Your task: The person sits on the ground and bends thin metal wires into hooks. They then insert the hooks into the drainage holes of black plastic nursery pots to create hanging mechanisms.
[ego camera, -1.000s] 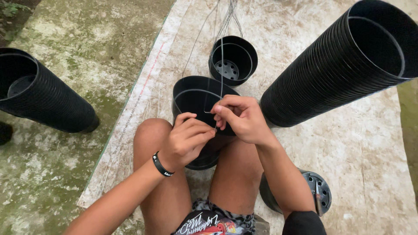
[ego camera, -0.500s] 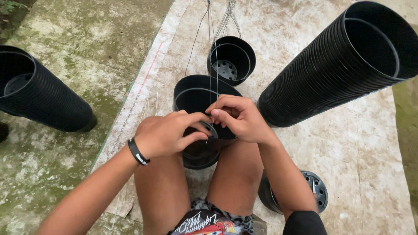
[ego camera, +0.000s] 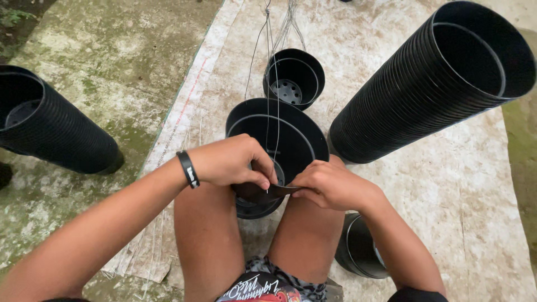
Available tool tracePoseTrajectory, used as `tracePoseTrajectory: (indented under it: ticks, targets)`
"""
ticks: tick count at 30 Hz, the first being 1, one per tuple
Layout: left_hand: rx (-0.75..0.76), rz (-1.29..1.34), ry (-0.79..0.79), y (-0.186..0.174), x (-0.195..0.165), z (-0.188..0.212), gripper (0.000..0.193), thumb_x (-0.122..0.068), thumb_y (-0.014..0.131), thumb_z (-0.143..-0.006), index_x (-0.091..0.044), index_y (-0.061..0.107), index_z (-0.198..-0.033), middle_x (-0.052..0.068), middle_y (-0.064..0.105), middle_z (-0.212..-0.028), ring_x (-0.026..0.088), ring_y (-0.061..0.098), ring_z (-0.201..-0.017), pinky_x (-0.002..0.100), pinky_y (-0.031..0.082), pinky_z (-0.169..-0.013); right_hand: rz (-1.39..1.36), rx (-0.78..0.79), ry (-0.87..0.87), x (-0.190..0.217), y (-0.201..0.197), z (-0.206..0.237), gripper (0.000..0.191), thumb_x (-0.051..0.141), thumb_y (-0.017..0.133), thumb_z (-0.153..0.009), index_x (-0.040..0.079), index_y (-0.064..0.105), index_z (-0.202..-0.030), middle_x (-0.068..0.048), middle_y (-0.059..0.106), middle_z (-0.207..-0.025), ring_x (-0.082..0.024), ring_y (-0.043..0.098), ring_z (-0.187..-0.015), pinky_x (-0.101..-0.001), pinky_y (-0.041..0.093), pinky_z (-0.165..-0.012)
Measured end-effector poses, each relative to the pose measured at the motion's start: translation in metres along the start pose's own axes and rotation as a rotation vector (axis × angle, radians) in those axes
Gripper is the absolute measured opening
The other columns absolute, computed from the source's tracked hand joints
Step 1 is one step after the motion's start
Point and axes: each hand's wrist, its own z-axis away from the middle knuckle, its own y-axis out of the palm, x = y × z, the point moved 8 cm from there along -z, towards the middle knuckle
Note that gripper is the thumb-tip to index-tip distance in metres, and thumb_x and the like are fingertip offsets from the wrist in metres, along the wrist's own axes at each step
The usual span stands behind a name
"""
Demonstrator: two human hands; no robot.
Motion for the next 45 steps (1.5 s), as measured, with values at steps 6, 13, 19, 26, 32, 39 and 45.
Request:
tracePoseTrajectory:
  ticks: [6, 13, 19, 26, 32, 39, 45]
  targets:
    - [-0.261, -0.223, 0.192, -0.003, -0.018, 0.005, 0.008, -0.020, 0.080, -0.084, -0.013, 0.076, -0.085, -0.001, 0.074, -0.090, 0.016, 0.067, -0.092, 0.036, 0.040, -0.094, 0.044, 0.046, 0.247, -0.018, -0.003, 0.020, 0.016, 0.017, 0.072, -0.084, 0.009, 0.078, -0.097, -0.014, 0.075, -0.085, -0.035, 0.070, -0.079, -0.0438, 0.052, -0.063]
    - [-0.710, -0.296, 0.276, -0.023, -0.008, -0.014, 0.010, -0.016, 0.081, -0.083, -0.012, 0.072, -0.082, 0.007, 0.058, -0.125, 0.031, 0.048, -0.126, 0.044, 0.025, -0.112, 0.016, -0.237, 0.205, -0.022, -0.028, 0.018, 0.014, 0.016, 0.073, -0.087, 0.005, 0.074, -0.094, -0.017, 0.072, -0.085, -0.039, 0.068, -0.077, -0.0458, 0.053, -0.064]
    - [-0.871, -0.140, 0.228, -0.038, 0.040, -0.058, 0.007, -0.010, 0.078, -0.087, -0.006, 0.072, -0.087, 0.016, 0.050, -0.136, 0.034, 0.053, -0.127, 0.046, 0.043, -0.112, 0.187, -0.410, 0.248, -0.038, -0.021, 0.001, 0.016, 0.012, 0.069, -0.089, -0.001, 0.065, -0.083, -0.021, 0.069, -0.079, -0.043, 0.067, -0.073, -0.0492, 0.053, -0.064]
    - [-0.992, 0.141, 0.029, -0.052, 0.095, -0.094, 0.037, -0.013, 0.073, -0.087, 0.002, 0.056, -0.117, 0.021, 0.064, -0.127, 0.025, 0.078, -0.097, 0.029, 0.062, -0.078, 0.377, -0.446, 0.463, -0.084, -0.013, -0.020, 0.009, 0.001, 0.060, -0.081, -0.004, 0.065, -0.086, -0.026, 0.070, -0.084, -0.045, 0.070, -0.073, -0.0510, 0.057, -0.065]
    - [-0.956, -0.025, -0.183, -0.068, 0.115, -0.100, 0.027, -0.014, 0.072, -0.085, 0.006, 0.073, -0.103, 0.021, 0.077, -0.090, 0.026, 0.078, -0.081, 0.034, 0.061, -0.073, 0.509, -0.418, 0.515, -0.105, -0.001, -0.040, 0.011, -0.002, 0.061, -0.078, -0.003, 0.066, -0.087, -0.024, 0.071, -0.080, -0.041, 0.072, -0.072, -0.0496, 0.058, -0.063]
    - [-1.017, -0.133, -0.343, -0.074, 0.123, -0.088, 0.019, -0.011, 0.071, -0.079, 0.004, 0.074, -0.089, 0.023, 0.073, -0.075, 0.033, 0.074, -0.070, 0.039, 0.058, -0.070, 0.528, -0.408, 0.454, -0.109, 0.008, -0.065, 0.009, -0.002, 0.063, -0.074, -0.002, 0.066, -0.083, -0.024, 0.072, -0.079, -0.040, 0.073, -0.074, -0.0473, 0.059, -0.063]
    - [-0.944, -0.111, -0.184, -0.073, 0.108, -0.062, 0.023, -0.019, 0.068, -0.090, 0.002, 0.074, -0.098, 0.019, 0.075, -0.083, 0.030, 0.074, -0.077, 0.037, 0.059, -0.073, 0.378, -0.385, 0.472, -0.082, -0.011, -0.061, 0.010, 0.009, 0.066, -0.088, 0.000, 0.070, -0.086, -0.026, 0.071, -0.079, -0.044, 0.070, -0.073, -0.0525, 0.056, -0.065]
